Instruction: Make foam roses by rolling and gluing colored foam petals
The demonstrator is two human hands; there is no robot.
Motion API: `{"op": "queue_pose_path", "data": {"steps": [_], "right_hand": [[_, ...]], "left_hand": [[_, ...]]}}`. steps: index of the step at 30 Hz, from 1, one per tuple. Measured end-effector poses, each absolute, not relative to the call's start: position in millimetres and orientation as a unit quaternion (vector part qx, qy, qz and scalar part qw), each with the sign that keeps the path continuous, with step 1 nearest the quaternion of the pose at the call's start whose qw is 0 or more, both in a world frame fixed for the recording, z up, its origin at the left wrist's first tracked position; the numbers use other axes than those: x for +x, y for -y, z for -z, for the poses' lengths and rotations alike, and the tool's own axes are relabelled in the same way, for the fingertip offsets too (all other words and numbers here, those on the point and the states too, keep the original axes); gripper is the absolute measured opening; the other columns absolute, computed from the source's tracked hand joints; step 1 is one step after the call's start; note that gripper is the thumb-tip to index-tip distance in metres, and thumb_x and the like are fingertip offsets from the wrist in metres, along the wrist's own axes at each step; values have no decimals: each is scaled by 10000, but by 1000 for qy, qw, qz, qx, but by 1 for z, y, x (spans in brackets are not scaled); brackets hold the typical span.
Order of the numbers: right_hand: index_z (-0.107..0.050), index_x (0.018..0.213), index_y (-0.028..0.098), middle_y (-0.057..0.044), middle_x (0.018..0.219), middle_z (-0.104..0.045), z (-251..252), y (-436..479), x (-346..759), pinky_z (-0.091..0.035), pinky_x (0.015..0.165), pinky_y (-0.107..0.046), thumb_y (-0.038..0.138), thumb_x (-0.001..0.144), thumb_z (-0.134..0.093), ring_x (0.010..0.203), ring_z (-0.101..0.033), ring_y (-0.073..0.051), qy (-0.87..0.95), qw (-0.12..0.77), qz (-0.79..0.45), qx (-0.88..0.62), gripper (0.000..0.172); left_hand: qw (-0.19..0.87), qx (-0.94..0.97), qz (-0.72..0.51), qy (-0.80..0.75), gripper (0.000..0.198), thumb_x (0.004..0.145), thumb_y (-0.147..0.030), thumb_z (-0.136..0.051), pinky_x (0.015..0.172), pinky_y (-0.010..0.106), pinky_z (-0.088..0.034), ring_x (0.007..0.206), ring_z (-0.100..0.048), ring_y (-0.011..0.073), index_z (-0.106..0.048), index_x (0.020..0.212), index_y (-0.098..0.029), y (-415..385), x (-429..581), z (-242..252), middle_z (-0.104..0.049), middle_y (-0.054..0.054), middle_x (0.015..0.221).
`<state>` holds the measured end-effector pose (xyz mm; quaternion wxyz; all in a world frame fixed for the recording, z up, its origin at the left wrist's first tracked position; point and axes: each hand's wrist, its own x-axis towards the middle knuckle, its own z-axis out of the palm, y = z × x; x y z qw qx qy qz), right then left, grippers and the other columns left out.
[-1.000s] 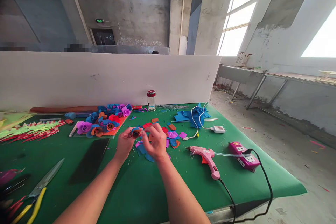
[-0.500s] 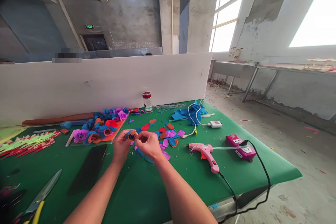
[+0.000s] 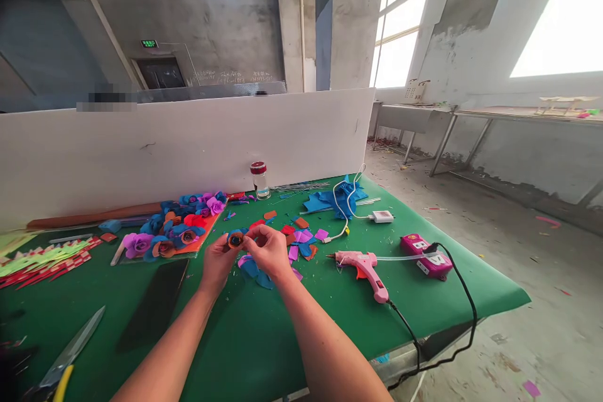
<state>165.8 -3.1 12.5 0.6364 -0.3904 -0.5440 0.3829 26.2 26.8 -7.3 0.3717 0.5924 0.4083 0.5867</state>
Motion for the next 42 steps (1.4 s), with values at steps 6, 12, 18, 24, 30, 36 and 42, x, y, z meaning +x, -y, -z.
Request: {"op": "queue_pose_path", "data": {"steps": [6,12,18,24,30,36,42], "right_hand": [[-618,746,192,10,657,-638,-15,4,167,-357,487,-233,315,728,-638,510,-470,-106,555,636,-368,-389,126],[-646,842,208,-10,811,-662,-15,4,168,-398,530,-241,291,753,-625,571,-494,-112,577,635,-339,-385,124],[-636,769,210,-1,742,-613,-13,3,168,-392,525,-244,308,740,-639,570,-477,-117,584,629,-322,-400,103],[-555,628,199,31,556,-508,-14,2,170,-351,499,-241,411,750,-656,504,-429,-107,528,632,-391,-411,264],[-576,726,201,19,628,-551,-14,-5,179,-411,509,-242,534,773,-614,495,-450,-103,410,670,-520,-336,338],[-692,923,211,-12,853,-652,-8,-5,175,-425,540,-230,426,788,-651,562,-499,-97,544,630,-449,-325,257],[-650,806,204,6,779,-624,-8,-3,172,-374,487,-220,373,773,-662,524,-469,-87,575,618,-400,-356,173]], "left_hand": [[362,601,-587,-404,254,692,-406,-770,589,234,-475,595,-573,134,-669,667,-174,-27,26,9,-662,-13,607],[366,601,-589,-397,286,673,-431,-779,565,237,-472,582,-571,141,-651,639,-177,-27,29,9,-645,-14,582],[372,596,-591,-396,308,662,-438,-791,559,235,-479,580,-575,138,-632,618,-178,-27,29,9,-614,-30,571],[411,570,-589,-399,283,612,-396,-831,600,287,-544,600,-644,165,-702,741,-180,-29,30,10,-686,-12,653],[415,561,-586,-412,287,602,-346,-846,594,290,-554,574,-664,172,-699,779,-175,-29,31,12,-683,-17,618],[427,577,-578,-388,287,648,-374,-828,595,273,-536,606,-663,168,-717,831,-182,-32,28,17,-703,-5,670],[439,582,-569,-381,322,625,-427,-841,615,292,-546,626,-652,175,-710,784,-180,-28,31,13,-693,-6,665]]}}
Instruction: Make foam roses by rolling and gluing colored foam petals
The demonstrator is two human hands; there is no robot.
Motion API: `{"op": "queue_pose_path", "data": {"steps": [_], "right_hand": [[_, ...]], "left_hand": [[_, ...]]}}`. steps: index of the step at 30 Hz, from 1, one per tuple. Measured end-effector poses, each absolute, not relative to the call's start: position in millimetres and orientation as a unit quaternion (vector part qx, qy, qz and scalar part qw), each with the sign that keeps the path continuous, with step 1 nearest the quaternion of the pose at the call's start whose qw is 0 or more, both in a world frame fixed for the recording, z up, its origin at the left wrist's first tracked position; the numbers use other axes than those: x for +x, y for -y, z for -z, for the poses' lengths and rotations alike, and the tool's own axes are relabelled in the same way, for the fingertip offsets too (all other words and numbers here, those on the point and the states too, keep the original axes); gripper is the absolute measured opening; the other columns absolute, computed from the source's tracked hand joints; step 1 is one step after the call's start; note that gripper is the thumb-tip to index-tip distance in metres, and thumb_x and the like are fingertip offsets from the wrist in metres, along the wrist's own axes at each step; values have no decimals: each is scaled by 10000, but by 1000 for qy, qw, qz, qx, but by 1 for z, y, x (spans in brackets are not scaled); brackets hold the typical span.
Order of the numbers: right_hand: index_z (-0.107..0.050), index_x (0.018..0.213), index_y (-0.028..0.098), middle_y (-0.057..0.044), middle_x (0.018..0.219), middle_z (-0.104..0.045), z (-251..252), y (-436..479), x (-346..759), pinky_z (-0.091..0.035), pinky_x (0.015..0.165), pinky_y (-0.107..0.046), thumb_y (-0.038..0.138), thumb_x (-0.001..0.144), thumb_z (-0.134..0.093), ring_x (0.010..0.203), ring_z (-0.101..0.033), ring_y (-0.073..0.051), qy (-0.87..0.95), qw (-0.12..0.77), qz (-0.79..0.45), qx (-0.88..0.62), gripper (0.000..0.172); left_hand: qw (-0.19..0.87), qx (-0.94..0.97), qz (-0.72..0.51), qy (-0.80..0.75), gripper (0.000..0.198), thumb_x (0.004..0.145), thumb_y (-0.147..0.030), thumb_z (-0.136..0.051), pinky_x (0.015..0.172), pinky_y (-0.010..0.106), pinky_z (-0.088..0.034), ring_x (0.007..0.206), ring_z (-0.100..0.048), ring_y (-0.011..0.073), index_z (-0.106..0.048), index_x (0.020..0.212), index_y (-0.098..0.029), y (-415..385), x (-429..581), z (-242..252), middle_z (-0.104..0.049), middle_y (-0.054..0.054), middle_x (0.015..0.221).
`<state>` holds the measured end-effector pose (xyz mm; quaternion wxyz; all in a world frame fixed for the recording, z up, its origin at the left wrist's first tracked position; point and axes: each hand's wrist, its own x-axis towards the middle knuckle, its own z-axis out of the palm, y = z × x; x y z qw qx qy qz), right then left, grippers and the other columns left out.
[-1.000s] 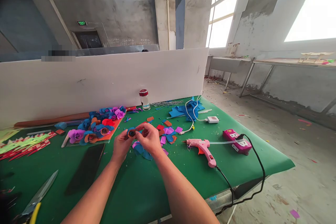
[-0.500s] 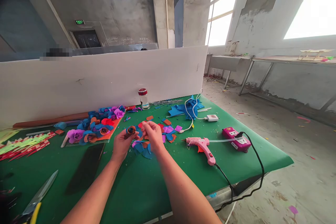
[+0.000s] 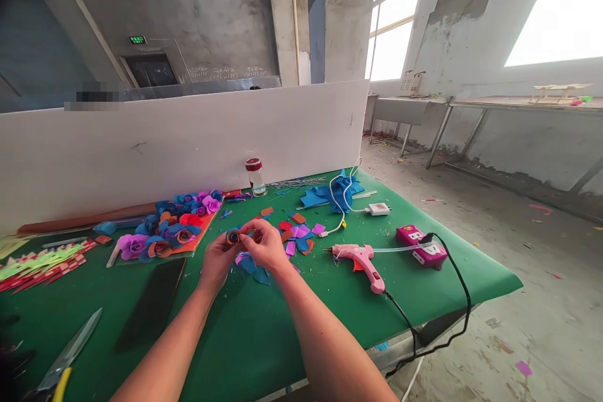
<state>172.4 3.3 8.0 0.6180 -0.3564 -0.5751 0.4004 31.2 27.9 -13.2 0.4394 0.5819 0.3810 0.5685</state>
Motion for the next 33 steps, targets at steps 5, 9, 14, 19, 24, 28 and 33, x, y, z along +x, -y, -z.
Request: {"op": "queue_pose_path", "data": {"steps": [5,9,14,19,24,28,33], "right_hand": [[-596,750,201,24,648,-588,-14,1,174,-366,467,-219,346,761,-657,509,-497,-106,572,607,-396,-384,158],[-595,762,205,38,623,-558,-16,2,174,-339,455,-209,306,762,-621,496,-463,-97,568,610,-398,-383,104],[-646,834,208,10,807,-615,-11,-2,173,-393,497,-218,312,752,-632,537,-475,-88,583,614,-387,-365,134],[-611,761,213,7,763,-605,-9,-3,172,-385,503,-229,327,733,-654,542,-468,-99,582,618,-347,-398,125],[-572,658,210,19,609,-575,-13,0,171,-353,485,-232,344,728,-648,520,-470,-115,566,608,-354,-430,170],[-558,643,205,29,557,-534,-16,0,174,-369,488,-235,389,727,-640,496,-460,-112,514,618,-449,-390,219],[-534,694,206,24,620,-524,-17,-7,185,-422,518,-253,466,777,-565,484,-424,-100,357,699,-564,-258,275]], "left_hand": [[437,581,-567,-386,315,621,-425,-845,614,280,-541,621,-650,166,-695,750,-180,-28,31,13,-680,-14,653],[436,583,-564,-389,313,629,-429,-837,598,275,-533,624,-652,170,-705,766,-181,-29,30,15,-683,-8,655],[428,585,-569,-389,344,607,-457,-841,621,292,-545,631,-638,167,-715,761,-176,-29,31,14,-696,1,679],[434,583,-571,-382,354,613,-474,-833,644,302,-554,646,-636,166,-718,767,-177,-27,33,12,-700,4,693],[435,582,-567,-387,342,631,-474,-821,638,303,-554,648,-652,173,-706,758,-178,-28,32,13,-711,10,699],[434,578,-564,-399,292,622,-405,-834,602,288,-548,606,-663,169,-694,739,-177,-28,32,13,-701,1,658],[421,567,-576,-412,280,595,-349,-845,581,303,-558,554,-663,174,-691,754,-178,-28,33,12,-697,-4,637]]}}
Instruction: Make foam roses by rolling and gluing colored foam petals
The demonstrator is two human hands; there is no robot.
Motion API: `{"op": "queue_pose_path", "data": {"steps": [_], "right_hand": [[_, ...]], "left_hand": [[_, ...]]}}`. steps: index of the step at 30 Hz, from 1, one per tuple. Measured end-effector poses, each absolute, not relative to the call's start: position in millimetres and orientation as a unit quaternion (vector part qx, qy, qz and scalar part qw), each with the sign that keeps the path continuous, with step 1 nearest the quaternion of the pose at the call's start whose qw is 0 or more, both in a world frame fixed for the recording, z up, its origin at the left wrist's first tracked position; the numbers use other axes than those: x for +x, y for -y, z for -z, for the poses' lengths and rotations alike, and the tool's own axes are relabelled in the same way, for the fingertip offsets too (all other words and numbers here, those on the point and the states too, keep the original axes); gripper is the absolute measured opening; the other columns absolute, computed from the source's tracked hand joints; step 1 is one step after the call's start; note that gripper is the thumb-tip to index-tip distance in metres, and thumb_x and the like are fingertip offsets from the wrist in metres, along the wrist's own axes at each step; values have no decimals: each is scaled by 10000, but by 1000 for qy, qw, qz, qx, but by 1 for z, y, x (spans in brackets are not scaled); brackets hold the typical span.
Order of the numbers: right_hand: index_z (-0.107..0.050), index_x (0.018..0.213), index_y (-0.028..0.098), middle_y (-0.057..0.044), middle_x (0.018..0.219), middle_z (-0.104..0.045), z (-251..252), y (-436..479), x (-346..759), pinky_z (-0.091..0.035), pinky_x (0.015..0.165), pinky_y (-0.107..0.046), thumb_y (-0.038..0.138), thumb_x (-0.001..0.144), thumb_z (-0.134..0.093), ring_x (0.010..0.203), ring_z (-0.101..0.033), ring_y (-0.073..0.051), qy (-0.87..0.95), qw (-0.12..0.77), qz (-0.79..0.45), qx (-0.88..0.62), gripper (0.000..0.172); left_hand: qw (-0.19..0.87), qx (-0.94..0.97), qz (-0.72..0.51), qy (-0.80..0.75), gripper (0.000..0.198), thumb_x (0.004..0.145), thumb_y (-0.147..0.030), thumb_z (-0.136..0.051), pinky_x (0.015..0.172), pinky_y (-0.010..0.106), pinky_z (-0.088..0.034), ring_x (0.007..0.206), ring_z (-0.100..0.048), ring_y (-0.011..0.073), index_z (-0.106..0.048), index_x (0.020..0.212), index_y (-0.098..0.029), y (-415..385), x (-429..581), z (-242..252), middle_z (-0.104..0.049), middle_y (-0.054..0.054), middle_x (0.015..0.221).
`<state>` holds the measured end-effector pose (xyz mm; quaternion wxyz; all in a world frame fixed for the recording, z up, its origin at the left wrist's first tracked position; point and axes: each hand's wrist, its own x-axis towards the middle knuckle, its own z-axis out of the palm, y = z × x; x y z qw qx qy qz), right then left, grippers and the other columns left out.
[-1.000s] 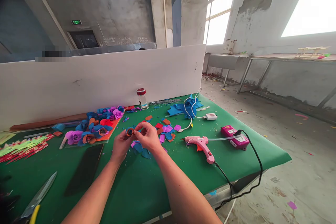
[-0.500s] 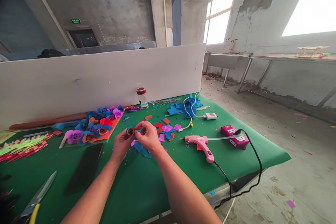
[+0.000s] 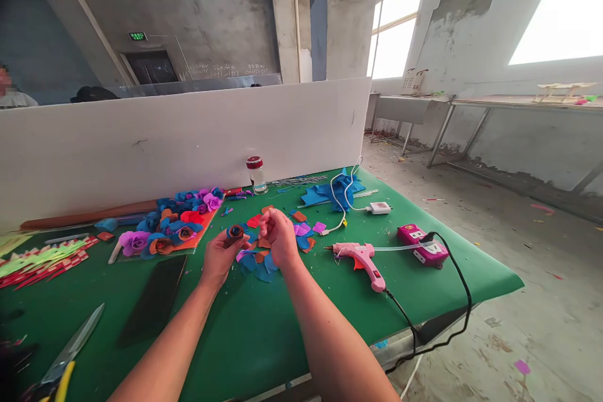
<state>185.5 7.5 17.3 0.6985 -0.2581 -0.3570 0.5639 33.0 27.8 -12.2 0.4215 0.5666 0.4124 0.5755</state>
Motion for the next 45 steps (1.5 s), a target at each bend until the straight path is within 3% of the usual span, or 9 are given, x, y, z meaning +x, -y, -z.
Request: {"op": "queue_pose_path", "data": {"steps": [8,12,16,22,31,38,42,45], "right_hand": [[-607,843,194,31,756,-571,-8,-8,178,-411,548,-235,265,688,-607,546,-484,-92,481,619,-512,-352,170],[-618,1006,221,1,952,-597,-4,-5,177,-431,577,-235,190,678,-573,612,-498,-94,579,571,-447,-372,332],[-600,1145,252,-22,1059,-567,2,-6,177,-458,608,-254,186,677,-657,633,-491,-95,680,521,-347,-382,476],[-669,931,207,-18,894,-571,5,-10,175,-421,604,-263,303,794,-652,641,-509,-115,672,542,-316,-394,168],[-657,1005,202,-21,894,-631,8,-11,174,-416,574,-251,364,778,-687,609,-504,-116,604,570,-398,-390,281],[-599,815,197,-8,748,-588,3,-7,175,-426,636,-268,367,851,-594,663,-518,-142,556,671,-285,-398,175],[-600,782,197,16,692,-559,0,-7,174,-408,592,-253,405,795,-647,606,-485,-123,513,668,-370,-391,213],[-622,749,186,32,628,-544,-2,-7,175,-401,535,-239,433,706,-709,530,-452,-99,437,609,-547,-373,265]], "left_hand": [[357,609,-571,-418,228,678,-368,-775,579,240,-499,613,-642,159,-646,684,-181,-29,28,15,-654,-26,602],[295,643,-575,-412,217,724,-378,-721,563,210,-448,589,-572,128,-653,666,-180,-27,26,14,-634,-30,601],[288,654,-572,-402,150,739,-344,-683,601,224,-472,630,-604,147,-680,702,-198,-25,26,13,-688,-8,676],[285,649,-582,-398,109,720,-294,-680,596,217,-468,611,-592,137,-672,663,-201,-22,28,11,-675,-18,647],[341,596,-592,-422,252,689,-366,-732,495,210,-421,487,-528,114,-575,595,-194,-30,26,18,-568,-52,510],[347,599,-580,-429,111,675,-255,-700,515,210,-432,500,-566,122,-612,641,-195,-29,26,19,-616,-48,521],[326,598,-592,-430,92,686,-260,-692,526,214,-440,529,-583,127,-633,657,-197,-32,25,22,-630,-39,557],[313,594,-600,-435,107,693,-287,-699,557,234,-474,562,-617,143,-637,673,-203,-34,25,23,-651,-29,593]]}}
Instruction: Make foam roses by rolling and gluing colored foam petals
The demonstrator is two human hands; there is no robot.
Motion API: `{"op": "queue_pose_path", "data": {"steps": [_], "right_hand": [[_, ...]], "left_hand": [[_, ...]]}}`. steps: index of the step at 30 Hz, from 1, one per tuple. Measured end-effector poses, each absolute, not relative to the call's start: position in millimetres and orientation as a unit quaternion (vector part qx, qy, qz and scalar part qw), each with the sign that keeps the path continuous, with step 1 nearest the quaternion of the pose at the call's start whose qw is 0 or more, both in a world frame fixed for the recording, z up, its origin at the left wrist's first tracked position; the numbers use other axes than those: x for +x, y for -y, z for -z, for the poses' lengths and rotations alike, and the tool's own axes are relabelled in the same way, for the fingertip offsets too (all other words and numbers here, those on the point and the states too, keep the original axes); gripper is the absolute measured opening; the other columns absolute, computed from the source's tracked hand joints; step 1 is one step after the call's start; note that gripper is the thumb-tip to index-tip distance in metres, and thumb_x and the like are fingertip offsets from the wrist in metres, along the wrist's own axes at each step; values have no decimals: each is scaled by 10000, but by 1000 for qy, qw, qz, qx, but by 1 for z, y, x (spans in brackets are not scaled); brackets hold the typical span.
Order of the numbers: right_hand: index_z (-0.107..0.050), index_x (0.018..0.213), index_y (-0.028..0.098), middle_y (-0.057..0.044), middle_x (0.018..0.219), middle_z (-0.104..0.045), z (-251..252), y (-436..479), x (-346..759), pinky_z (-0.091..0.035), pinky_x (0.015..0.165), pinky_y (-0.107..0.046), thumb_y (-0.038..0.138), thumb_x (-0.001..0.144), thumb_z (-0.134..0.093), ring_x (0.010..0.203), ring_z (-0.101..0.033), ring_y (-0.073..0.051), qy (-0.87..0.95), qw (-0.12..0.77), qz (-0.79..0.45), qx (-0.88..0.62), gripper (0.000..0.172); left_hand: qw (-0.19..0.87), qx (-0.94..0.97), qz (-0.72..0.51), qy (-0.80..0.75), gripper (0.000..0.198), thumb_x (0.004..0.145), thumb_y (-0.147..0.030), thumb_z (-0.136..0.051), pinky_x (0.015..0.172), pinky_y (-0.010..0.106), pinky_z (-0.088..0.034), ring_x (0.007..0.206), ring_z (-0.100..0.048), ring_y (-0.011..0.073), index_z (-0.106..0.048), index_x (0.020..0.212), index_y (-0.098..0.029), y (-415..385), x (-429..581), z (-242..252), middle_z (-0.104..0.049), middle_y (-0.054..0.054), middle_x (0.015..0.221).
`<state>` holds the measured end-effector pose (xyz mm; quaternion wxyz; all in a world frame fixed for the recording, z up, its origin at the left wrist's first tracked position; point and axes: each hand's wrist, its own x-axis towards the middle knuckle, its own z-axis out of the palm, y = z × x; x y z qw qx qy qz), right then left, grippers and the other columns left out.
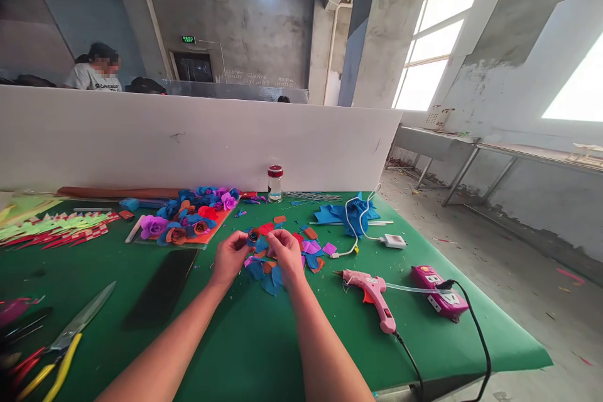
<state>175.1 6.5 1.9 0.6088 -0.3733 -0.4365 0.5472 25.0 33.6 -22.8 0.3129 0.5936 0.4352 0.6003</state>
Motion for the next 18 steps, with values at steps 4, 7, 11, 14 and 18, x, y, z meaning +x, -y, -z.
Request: {"op": "queue_pose_path", "data": {"steps": [4,7,11,14,18], "right_hand": [[-672,778,160,16,664,-610,-3,-3,172,-427,493,-214,351,580,-809,505,-479,-75,354,515,-715,-312,308],[-690,802,149,20,654,-627,-1,-1,166,-441,491,-187,286,514,-879,484,-481,-51,317,524,-728,-308,371],[-695,767,141,31,570,-595,1,0,160,-423,461,-175,299,520,-905,448,-454,-43,305,527,-730,-310,361],[-692,711,131,31,539,-580,3,0,159,-397,441,-173,327,544,-894,432,-432,-39,312,527,-730,-303,328],[-681,668,131,34,517,-567,5,0,157,-387,425,-177,358,539,-895,427,-417,-44,307,528,-734,-297,338]], "left_hand": [[267,587,-612,-458,86,686,-251,-676,570,237,-476,550,-612,139,-609,649,-211,-33,24,20,-643,-38,577],[230,594,-610,-471,85,696,-252,-659,573,236,-459,551,-591,134,-607,644,-210,-31,23,18,-650,-34,586],[200,614,-596,-478,86,736,-273,-634,607,249,-461,582,-594,145,-621,678,-211,-29,22,18,-664,-21,618],[175,631,-585,-478,65,745,-262,-622,627,254,-467,608,-605,154,-629,698,-217,-28,21,19,-666,-17,636],[155,643,-580,-476,58,748,-258,-618,640,257,-473,637,-620,166,-631,706,-220,-27,21,19,-668,-8,647]]}}
